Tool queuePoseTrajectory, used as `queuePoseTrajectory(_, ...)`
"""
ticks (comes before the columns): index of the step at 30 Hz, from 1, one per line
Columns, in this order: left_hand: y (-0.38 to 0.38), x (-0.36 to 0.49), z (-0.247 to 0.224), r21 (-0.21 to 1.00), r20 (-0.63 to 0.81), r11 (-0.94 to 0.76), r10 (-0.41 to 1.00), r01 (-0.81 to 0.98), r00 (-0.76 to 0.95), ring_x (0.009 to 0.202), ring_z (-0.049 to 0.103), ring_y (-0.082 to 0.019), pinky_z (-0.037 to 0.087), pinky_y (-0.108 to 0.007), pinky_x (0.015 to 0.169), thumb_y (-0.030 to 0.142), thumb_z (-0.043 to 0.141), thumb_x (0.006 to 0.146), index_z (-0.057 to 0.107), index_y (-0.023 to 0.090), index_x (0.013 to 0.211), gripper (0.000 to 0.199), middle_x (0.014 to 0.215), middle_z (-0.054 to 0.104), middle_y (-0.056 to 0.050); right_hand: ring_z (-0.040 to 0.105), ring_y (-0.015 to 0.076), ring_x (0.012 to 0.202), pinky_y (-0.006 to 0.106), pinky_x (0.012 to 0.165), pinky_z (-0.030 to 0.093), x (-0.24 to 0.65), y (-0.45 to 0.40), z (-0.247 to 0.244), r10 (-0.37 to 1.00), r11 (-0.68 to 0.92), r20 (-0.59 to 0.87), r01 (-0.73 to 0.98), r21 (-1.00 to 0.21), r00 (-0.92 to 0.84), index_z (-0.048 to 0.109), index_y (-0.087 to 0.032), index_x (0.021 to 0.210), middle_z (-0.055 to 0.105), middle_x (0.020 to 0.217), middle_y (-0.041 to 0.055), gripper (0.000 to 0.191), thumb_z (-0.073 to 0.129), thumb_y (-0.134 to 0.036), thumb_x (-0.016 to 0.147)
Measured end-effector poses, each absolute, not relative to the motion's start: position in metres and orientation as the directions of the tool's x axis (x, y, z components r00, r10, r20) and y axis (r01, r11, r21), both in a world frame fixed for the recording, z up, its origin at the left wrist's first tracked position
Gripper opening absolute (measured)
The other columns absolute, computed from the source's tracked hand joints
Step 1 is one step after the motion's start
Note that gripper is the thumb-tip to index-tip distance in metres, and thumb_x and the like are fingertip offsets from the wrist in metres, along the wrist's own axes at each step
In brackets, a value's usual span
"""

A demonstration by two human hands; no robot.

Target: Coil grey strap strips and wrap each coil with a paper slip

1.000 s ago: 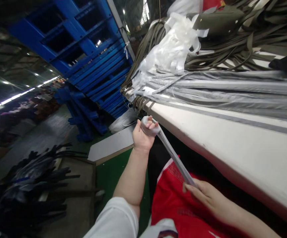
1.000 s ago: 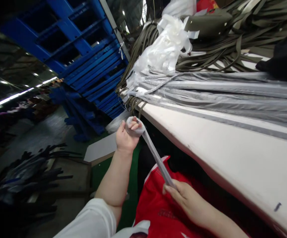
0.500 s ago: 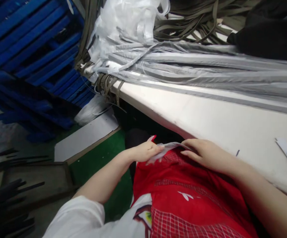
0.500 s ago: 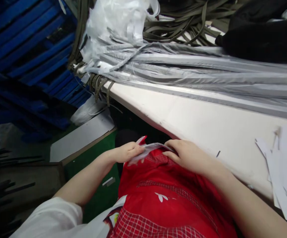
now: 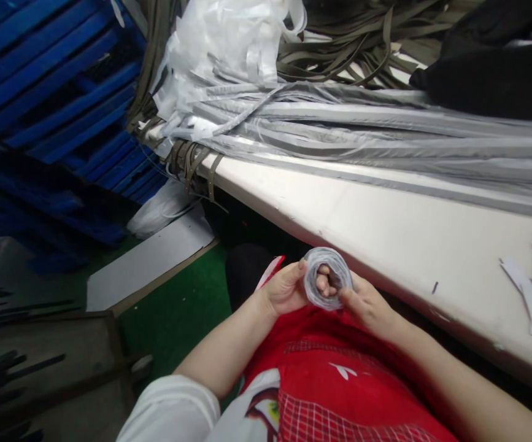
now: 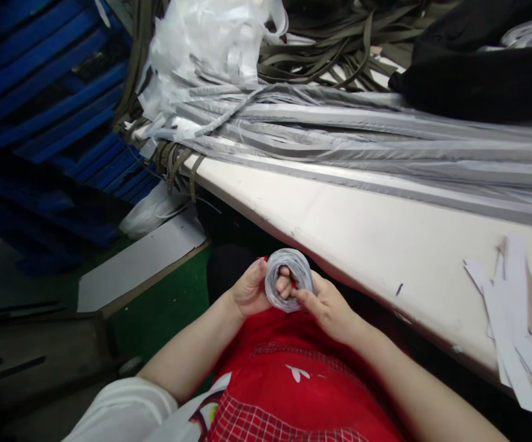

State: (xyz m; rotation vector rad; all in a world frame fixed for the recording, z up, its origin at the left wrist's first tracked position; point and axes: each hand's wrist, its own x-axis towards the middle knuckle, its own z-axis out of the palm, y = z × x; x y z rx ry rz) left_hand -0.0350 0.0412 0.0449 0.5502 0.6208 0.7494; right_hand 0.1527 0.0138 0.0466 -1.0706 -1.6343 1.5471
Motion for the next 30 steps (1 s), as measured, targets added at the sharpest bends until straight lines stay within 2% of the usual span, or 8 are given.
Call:
queuePoseTrajectory(3, 0.04, -0.039, 0.037, 0.866, -0.333, 0.464, 0.814, -0.187, 0.476, 0.087, 0.064, -0.019, 0.05, -0.032, 0.083, 0.056, 0.066, 0.081, 0.067, 0.017, 0.108, 0.048, 0.099, 0.067, -0.009, 0.063, 0.0242, 0.089, 0.034, 0.083, 0.049, 0.183, 0.012, 0.062, 0.788, -0.032, -0.265, 0.394, -0.919, -0.555, 0.062, -0.019, 0.113, 0.07, 0.102, 0.0078, 0.048, 0.051, -0.059, 0.089)
queuePoseTrajectory(5, 0.037, -0.033, 0.037, 0.975, -0.206, 0.218, 0.848, 0.033, 0.488, 0.098, 0.063, -0.021, 0.048, -0.034, 0.089, 0.049, 0.058, 0.089, 0.064, 0.021, 0.121, 0.043, 0.111, 0.066, -0.01, 0.063, 0.0221, 0.077, 0.032, 0.077, 0.049, 0.193, 0.008, 0.069, 0.743, -0.016, -0.385, 0.56, -0.828, -0.548, 0.067, -0.019, 0.1, 0.071, 0.089, 0.006, 0.037, 0.055, -0.053, 0.088)
queuePoseTrajectory(9, 0.021, -0.005, 0.043, 0.936, -0.003, -0.218, 0.782, 0.277, 0.624, 0.087, 0.064, -0.02, 0.05, -0.032, 0.083, 0.038, 0.05, 0.094, 0.071, 0.022, 0.115, 0.034, 0.096, 0.07, -0.009, 0.06, 0.0185, 0.067, 0.027, 0.066, 0.046, 0.19, -0.004, 0.072, 0.78, -0.04, -0.41, 0.615, -0.787, -0.474, 0.07, -0.018, 0.089, 0.071, 0.08, 0.0051, 0.031, 0.059, -0.047, 0.087)
queuePoseTrajectory(15, 0.015, 0.009, 0.043, 0.91, 0.003, -0.221, 0.85, 0.35, 0.526, 0.076, 0.066, -0.018, 0.055, -0.024, 0.071, 0.038, 0.048, 0.095, 0.075, 0.023, 0.099, 0.032, 0.082, 0.071, -0.006, 0.052, 0.0121, 0.059, 0.021, 0.052, 0.035, 0.202, -0.021, 0.063, 0.823, -0.119, -0.445, 0.659, -0.743, -0.353, 0.066, -0.016, 0.087, 0.065, 0.073, -0.0001, 0.042, 0.063, -0.057, 0.08)
queuePoseTrajectory(21, 0.022, 0.02, 0.036, 0.928, -0.143, -0.175, 0.649, 0.329, 0.747, 0.083, 0.07, -0.018, 0.056, -0.023, 0.077, 0.039, 0.052, 0.091, 0.076, 0.029, 0.098, 0.027, 0.09, 0.075, -0.002, 0.056, 0.0122, 0.062, 0.02, 0.053, 0.037, 0.208, -0.036, 0.058, 0.786, -0.154, -0.518, 0.703, -0.694, -0.339, 0.068, -0.019, 0.089, 0.066, 0.072, -0.0014, 0.037, 0.058, -0.054, 0.085)
queuePoseTrajectory(23, 0.018, 0.02, 0.034, 0.913, -0.158, -0.193, 0.644, 0.359, 0.748, 0.084, 0.07, -0.018, 0.056, -0.023, 0.08, 0.04, 0.051, 0.092, 0.076, 0.03, 0.097, 0.028, 0.09, 0.075, -0.001, 0.06, 0.0148, 0.067, 0.022, 0.058, 0.042, 0.209, -0.042, 0.064, 0.834, -0.11, -0.466, 0.738, -0.665, -0.295, 0.069, -0.02, 0.092, 0.069, 0.077, 0.0003, 0.035, 0.06, -0.053, 0.083)
queuePoseTrajectory(26, 0.01, 0.013, 0.029, 0.879, -0.171, -0.209, 0.702, 0.429, 0.691, 0.083, 0.07, -0.018, 0.055, -0.023, 0.08, 0.042, 0.049, 0.093, 0.077, 0.031, 0.096, 0.03, 0.088, 0.075, -0.001, 0.063, 0.0207, 0.086, 0.03, 0.077, 0.048, 0.23, -0.055, 0.08, 0.98, 0.001, -0.157, 0.792, -0.611, -0.123, 0.067, -0.02, 0.099, 0.071, 0.095, 0.0065, 0.027, 0.06, -0.042, 0.086)
queuePoseTrajectory(30, 0.003, 0.0, 0.021, 0.857, -0.164, -0.208, 0.757, 0.471, 0.633, 0.081, 0.07, -0.017, 0.056, -0.021, 0.075, 0.043, 0.051, 0.092, 0.077, 0.031, 0.098, 0.029, 0.088, 0.075, -0.001, 0.061, 0.0227, 0.081, 0.036, 0.077, 0.047, 0.288, -0.073, 0.087, 0.94, -0.243, 0.15, 0.911, -0.333, 0.306, 0.061, -0.018, 0.099, 0.067, 0.089, 0.0104, 0.018, 0.047, -0.029, 0.093)
